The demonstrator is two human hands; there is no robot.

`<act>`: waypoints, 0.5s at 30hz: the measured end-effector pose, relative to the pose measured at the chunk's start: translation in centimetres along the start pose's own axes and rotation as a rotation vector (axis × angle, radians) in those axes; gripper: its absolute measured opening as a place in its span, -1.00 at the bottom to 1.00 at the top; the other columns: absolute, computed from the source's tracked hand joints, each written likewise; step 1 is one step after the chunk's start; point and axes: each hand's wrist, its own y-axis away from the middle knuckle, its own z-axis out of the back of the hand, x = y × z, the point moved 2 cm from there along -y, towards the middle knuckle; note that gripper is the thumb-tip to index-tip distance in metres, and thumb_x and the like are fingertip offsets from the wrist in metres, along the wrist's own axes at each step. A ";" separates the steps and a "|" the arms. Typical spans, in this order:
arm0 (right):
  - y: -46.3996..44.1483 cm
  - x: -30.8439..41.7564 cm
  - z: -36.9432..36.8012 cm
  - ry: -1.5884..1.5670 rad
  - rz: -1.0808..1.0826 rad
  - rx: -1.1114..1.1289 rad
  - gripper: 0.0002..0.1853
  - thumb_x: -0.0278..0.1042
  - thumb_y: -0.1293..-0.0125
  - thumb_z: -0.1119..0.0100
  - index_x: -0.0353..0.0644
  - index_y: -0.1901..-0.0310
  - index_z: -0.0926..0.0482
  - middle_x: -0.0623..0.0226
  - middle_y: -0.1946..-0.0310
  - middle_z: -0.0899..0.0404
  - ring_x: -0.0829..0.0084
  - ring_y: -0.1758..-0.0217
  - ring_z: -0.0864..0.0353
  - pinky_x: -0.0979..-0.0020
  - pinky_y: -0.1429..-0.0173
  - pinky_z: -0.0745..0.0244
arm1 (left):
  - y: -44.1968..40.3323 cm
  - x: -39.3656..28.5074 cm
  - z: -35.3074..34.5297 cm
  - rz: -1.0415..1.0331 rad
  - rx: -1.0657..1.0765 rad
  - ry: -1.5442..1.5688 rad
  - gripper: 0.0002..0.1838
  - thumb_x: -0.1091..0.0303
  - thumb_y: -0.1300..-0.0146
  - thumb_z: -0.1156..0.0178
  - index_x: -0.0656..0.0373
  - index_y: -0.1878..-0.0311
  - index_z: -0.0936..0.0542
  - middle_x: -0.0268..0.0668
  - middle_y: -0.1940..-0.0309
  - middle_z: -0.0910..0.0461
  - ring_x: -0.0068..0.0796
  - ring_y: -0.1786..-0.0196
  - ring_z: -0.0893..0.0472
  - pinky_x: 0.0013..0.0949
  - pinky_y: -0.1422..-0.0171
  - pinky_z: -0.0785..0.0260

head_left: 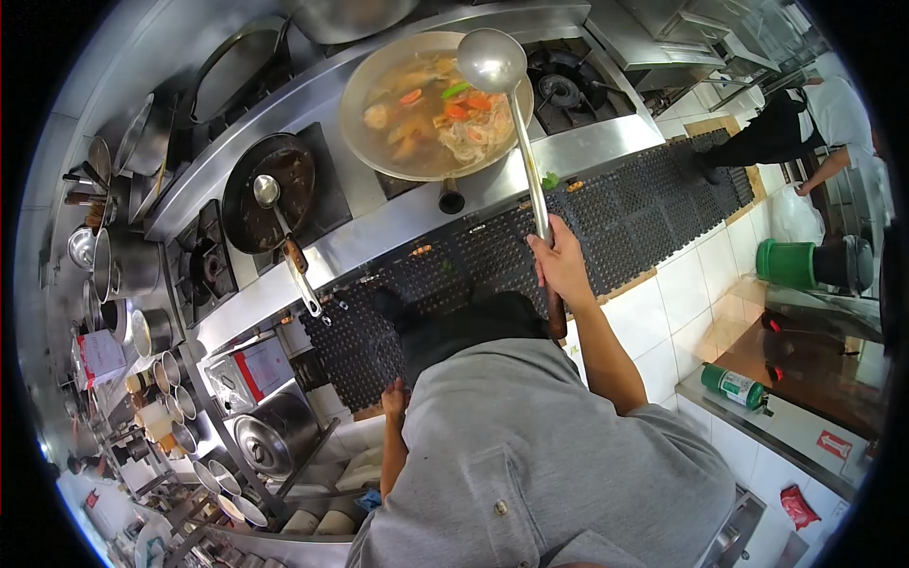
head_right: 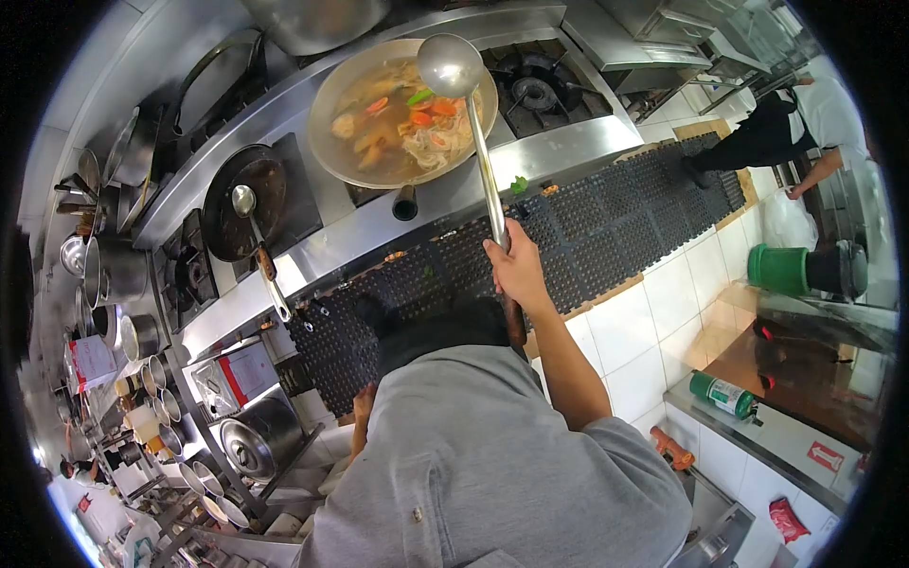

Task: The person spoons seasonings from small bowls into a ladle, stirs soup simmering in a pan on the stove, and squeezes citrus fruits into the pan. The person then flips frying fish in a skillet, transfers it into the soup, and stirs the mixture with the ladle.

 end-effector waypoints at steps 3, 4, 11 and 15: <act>0.5 0.5 -0.3 -0.051 0.012 -0.033 -0.79 -0.42 -0.30 -0.05 -0.26 0.08 -0.35 0.50 0.70 -0.28 0.68 0.79 -0.26 0.56 0.75 -0.21 | -0.2 0.5 -0.1 -0.023 0.038 0.061 -0.54 -0.05 -0.26 -0.12 0.23 0.41 -0.59 -0.35 0.65 -0.50 -0.53 0.56 -0.47 -0.43 0.49 -0.27; 0.6 0.5 -0.3 -0.052 0.004 -0.044 -0.80 -0.42 -0.30 -0.05 -0.26 0.08 -0.36 0.50 0.69 -0.28 0.68 0.79 -0.27 0.56 0.75 -0.22 | -0.5 1.3 0.0 -0.047 0.049 0.008 -0.54 -0.05 -0.25 -0.12 0.23 0.41 -0.59 -0.35 0.64 -0.51 -0.53 0.56 -0.48 -0.43 0.48 -0.28; 1.0 -1.0 0.7 -0.021 0.010 -0.053 -0.75 -0.40 -0.27 -0.08 -0.30 0.06 -0.37 0.40 0.76 -0.34 0.59 0.80 -0.35 0.49 0.75 -0.27 | -2.3 4.4 0.7 -0.221 -0.031 -0.226 -0.58 0.00 -0.25 -0.14 0.23 0.45 -0.58 -0.32 0.60 -0.56 -0.53 0.52 -0.50 -0.41 0.44 -0.31; 1.3 -1.0 0.5 -0.038 -0.030 -0.063 -0.77 -0.41 -0.27 -0.07 -0.29 0.09 -0.38 0.40 0.76 -0.35 0.58 0.80 -0.36 0.47 0.74 -0.28 | -1.4 1.0 1.0 0.019 0.056 -0.117 -0.60 0.06 -0.27 -0.11 0.25 0.44 -0.56 -0.30 0.58 -0.55 -0.49 0.50 -0.51 -0.38 0.41 -0.34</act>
